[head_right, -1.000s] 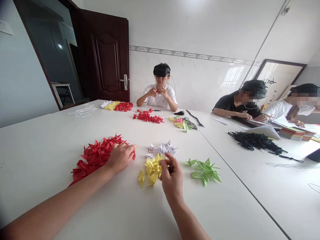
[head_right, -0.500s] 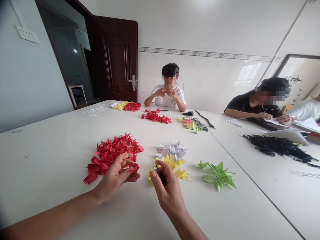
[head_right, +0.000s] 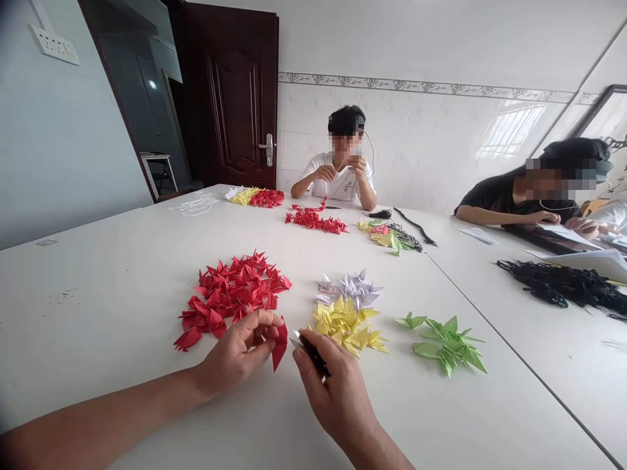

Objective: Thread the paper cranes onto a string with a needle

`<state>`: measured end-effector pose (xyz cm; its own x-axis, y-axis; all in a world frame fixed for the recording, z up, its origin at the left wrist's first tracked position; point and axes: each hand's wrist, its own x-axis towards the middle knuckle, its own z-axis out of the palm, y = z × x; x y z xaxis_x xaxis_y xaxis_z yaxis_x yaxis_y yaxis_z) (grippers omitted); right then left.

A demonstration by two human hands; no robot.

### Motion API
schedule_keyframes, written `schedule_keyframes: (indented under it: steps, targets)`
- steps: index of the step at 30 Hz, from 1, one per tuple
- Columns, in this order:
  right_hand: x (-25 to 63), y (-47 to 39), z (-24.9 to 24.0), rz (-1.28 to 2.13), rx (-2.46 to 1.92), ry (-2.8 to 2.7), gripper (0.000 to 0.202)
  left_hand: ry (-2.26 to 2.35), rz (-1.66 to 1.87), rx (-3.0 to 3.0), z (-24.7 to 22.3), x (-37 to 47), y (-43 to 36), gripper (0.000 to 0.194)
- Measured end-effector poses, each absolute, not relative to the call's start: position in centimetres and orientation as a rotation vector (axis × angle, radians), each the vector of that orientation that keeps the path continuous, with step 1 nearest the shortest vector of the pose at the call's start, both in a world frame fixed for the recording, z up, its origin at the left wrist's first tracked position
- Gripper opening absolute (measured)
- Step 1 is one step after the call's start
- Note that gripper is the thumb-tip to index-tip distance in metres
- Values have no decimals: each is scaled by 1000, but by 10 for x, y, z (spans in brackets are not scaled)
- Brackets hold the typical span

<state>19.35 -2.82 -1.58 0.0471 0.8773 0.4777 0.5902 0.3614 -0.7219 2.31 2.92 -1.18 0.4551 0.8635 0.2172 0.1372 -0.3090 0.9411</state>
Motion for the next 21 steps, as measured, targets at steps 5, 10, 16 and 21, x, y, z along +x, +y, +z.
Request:
schedule_keyframes:
  steps: [5, 10, 16, 21]
  targets:
    - [193, -27, -18, 342, -1290, -1639, 23, 864, 833, 2139, -13, 15, 35, 18]
    - [195, -26, -18, 311, -1290, -1655, 22, 944, 891, 2295, -14, 7, 50, 23]
    - [200, -23, -21, 281, -1317, -1668, 23, 1026, 1054, 2419, -15, -3, 69, 23]
    - [201, -23, -17, 286, -1345, -1613, 25, 1295, 1052, 2604, -3, -1, 88, 22]
